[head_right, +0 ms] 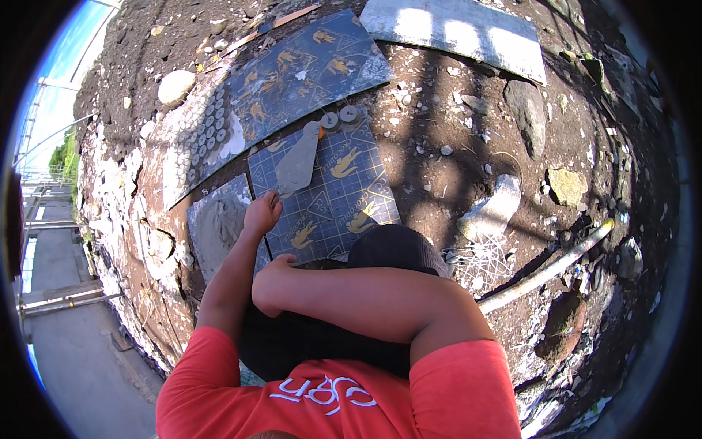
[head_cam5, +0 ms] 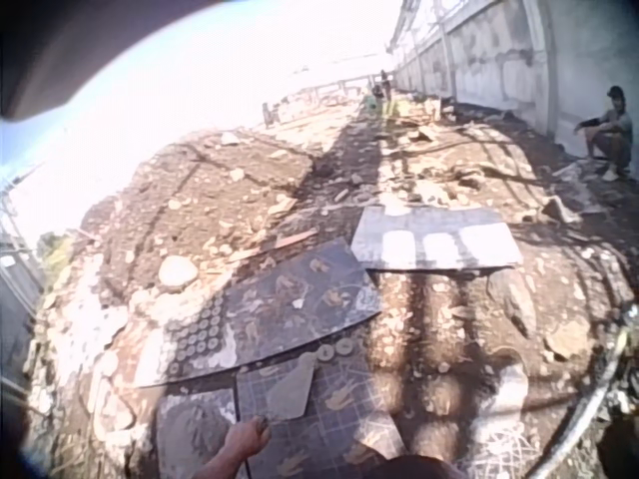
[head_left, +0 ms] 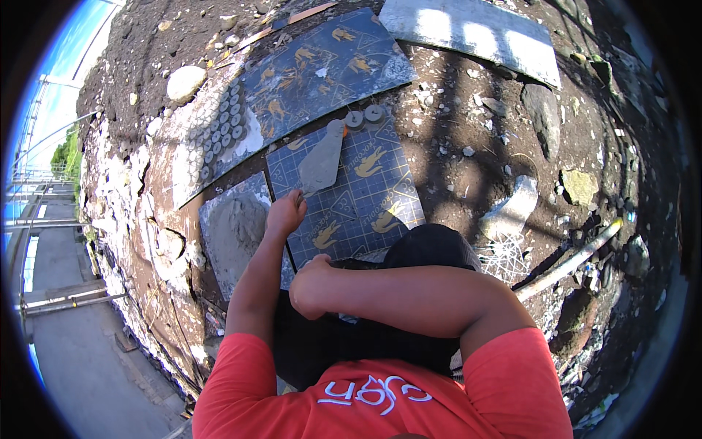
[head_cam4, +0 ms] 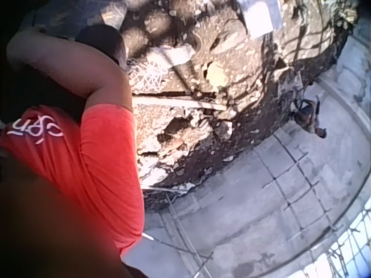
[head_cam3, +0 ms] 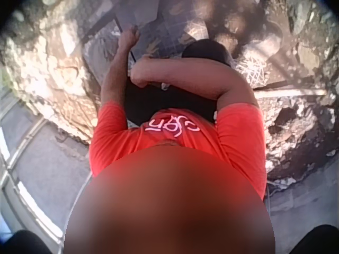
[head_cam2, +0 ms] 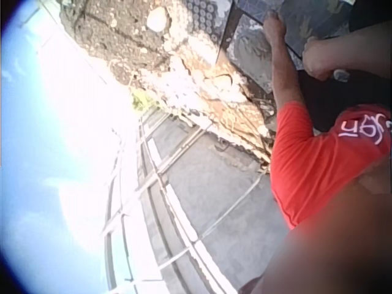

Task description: The person spreads cement on a tile using a trowel and places small cylindrical spacers between tiles. They repeat this process across multiple tiles on the ground.

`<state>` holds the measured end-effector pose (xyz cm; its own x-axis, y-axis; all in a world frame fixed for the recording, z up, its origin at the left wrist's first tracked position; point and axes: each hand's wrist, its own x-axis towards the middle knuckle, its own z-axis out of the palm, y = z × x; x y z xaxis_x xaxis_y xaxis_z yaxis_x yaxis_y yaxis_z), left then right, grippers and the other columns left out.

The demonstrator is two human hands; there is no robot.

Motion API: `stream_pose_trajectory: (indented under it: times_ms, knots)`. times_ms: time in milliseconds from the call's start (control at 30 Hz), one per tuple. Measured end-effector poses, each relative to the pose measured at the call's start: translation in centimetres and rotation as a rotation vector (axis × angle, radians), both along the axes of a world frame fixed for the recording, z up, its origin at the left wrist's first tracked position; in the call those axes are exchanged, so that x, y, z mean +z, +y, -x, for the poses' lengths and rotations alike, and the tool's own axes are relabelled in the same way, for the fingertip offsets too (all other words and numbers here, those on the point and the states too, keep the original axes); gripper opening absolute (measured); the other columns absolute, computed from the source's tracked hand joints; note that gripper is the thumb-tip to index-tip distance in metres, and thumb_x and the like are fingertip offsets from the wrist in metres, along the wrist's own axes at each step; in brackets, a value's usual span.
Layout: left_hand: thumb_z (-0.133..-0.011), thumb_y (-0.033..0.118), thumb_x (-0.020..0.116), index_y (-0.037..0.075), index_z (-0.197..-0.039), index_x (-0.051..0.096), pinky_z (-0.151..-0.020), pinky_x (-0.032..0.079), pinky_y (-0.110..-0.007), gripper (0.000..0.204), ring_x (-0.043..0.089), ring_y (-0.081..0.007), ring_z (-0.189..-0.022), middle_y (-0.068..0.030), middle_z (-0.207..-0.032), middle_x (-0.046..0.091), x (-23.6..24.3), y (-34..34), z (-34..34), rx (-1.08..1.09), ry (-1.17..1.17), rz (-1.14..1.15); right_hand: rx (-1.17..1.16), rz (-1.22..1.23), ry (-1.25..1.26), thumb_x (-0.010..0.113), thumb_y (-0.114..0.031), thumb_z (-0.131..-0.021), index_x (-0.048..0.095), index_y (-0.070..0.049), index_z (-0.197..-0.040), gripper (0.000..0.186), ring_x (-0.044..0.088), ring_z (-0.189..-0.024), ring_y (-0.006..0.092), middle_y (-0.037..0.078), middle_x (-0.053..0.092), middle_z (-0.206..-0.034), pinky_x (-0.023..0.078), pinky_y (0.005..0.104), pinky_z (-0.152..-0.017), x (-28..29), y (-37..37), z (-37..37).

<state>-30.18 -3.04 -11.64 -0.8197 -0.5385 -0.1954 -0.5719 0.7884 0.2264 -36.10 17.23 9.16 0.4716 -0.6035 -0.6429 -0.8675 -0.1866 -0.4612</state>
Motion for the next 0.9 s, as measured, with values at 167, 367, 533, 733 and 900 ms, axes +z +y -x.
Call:
stream_pose_trajectory:
  times_ms: [167, 367, 533, 733, 900]
  knots:
    - [-0.093, 0.028, 0.063, 0.008, -0.118, 0.064, -0.083, 0.054, -0.052, 0.032, 0.069, -0.0427, -0.094, -0.0219, -0.105, 0.072, -0.5, -0.4, 0.8, -0.025, 0.026, 0.036, -0.012, -0.013, 0.012, 0.058, -0.029, -0.096, 0.060, -0.016, -0.141, 0.047, 0.061, -0.124, 0.0356, 0.010, 0.062, -0.139, 0.044, 0.0611, -0.102, -0.3, -0.1, -0.1]
    - [-0.092, 0.028, 0.063, 0.007, -0.117, 0.064, -0.081, 0.054, -0.053, 0.033, 0.069, -0.0432, -0.091, -0.0227, -0.099, 0.072, -0.6, -0.9, 1.4, 0.028, 0.038, 0.043, -0.028, 0.001, -0.004, 0.058, -0.029, -0.096, 0.060, -0.016, -0.141, 0.047, 0.061, -0.124, 0.0352, 0.010, 0.063, -0.139, 0.044, 0.0616, -0.101, -0.3, 0.0, 0.2]
    - [-0.091, 0.029, 0.064, 0.006, -0.117, 0.065, -0.080, 0.054, -0.052, 0.035, 0.069, -0.0443, -0.091, -0.0240, -0.097, 0.071, -0.2, -0.6, 0.9, 0.085, 0.037, -0.006, -0.025, 0.015, -0.011, 0.059, -0.031, -0.096, 0.061, -0.016, -0.140, 0.047, 0.061, -0.124, 0.0349, 0.010, 0.063, -0.138, 0.043, 0.0611, -0.102, -0.3, 0.0, 0.1]
    - [-0.092, 0.031, 0.063, 0.009, -0.116, 0.066, -0.082, 0.054, -0.053, 0.033, 0.068, -0.0436, -0.093, -0.0228, -0.099, 0.072, 0.2, 0.4, 0.3, 0.079, 0.004, -0.101, -0.011, 0.012, -0.016, 0.059, -0.031, -0.096, 0.062, -0.016, -0.140, 0.046, 0.062, -0.124, 0.0353, 0.010, 0.064, -0.137, 0.043, 0.0609, -0.103, -0.3, 0.0, -0.1]
    - [-0.091, 0.031, 0.064, 0.009, -0.118, 0.066, -0.083, 0.054, -0.052, 0.034, 0.068, -0.0440, -0.095, -0.0235, -0.099, 0.072, 0.9, 1.1, -0.7, 0.031, 0.000, -0.117, -0.010, 0.008, -0.003, 0.059, -0.031, -0.096, 0.062, -0.015, -0.139, 0.046, 0.062, -0.123, 0.0355, 0.011, 0.064, -0.137, 0.042, 0.0605, -0.105, -0.1, 0.0, -0.2]
